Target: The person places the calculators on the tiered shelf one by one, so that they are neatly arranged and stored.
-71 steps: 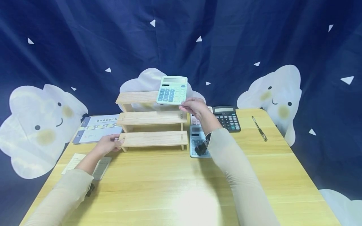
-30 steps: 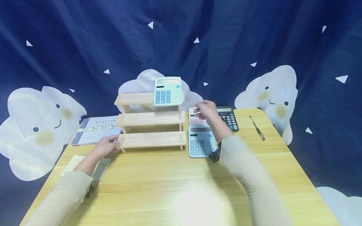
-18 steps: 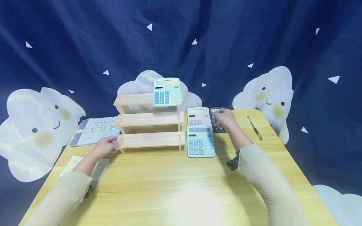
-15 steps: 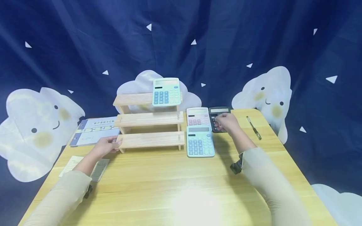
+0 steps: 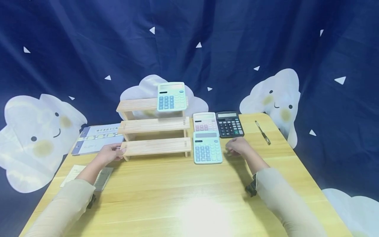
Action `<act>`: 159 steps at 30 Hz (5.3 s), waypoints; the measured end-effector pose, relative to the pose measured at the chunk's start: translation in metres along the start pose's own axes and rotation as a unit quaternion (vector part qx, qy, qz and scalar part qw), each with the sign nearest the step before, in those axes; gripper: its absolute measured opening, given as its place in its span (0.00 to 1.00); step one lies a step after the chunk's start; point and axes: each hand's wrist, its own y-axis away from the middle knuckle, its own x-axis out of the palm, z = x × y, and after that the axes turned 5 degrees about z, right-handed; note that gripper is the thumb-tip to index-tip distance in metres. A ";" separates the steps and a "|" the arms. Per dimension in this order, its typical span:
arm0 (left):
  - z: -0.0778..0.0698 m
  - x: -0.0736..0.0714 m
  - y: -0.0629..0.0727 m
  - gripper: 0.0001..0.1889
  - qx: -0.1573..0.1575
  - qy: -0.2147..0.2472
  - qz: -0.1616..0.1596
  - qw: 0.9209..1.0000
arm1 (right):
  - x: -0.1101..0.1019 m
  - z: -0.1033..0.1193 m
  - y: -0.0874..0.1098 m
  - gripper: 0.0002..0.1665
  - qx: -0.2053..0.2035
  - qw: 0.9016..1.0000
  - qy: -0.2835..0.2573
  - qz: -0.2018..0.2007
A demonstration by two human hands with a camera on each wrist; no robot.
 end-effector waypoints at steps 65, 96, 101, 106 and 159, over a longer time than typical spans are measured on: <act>0.002 0.000 -0.001 0.30 0.001 -0.007 -0.001 1.000 | 0.004 -0.005 0.000 0.18 -0.006 0.904 -0.391 0.172; 0.004 -0.001 0.001 0.30 -0.006 -0.007 -0.001 1.000 | 0.004 0.145 0.010 0.08 -0.046 0.837 -0.530 0.132; 0.003 -0.001 0.000 0.30 -0.010 -0.007 -0.002 1.000 | 0.028 0.169 0.004 0.08 -0.049 0.842 -0.517 0.144; 0.003 -0.001 -0.001 0.30 -0.007 -0.002 0.001 1.000 | 0.054 0.188 -0.005 0.07 -0.061 0.847 -0.506 0.150; 0.007 -0.004 -0.005 0.31 -0.009 0.006 0.001 1.000 | 0.184 0.246 -0.055 0.14 0.005 0.840 -0.541 0.047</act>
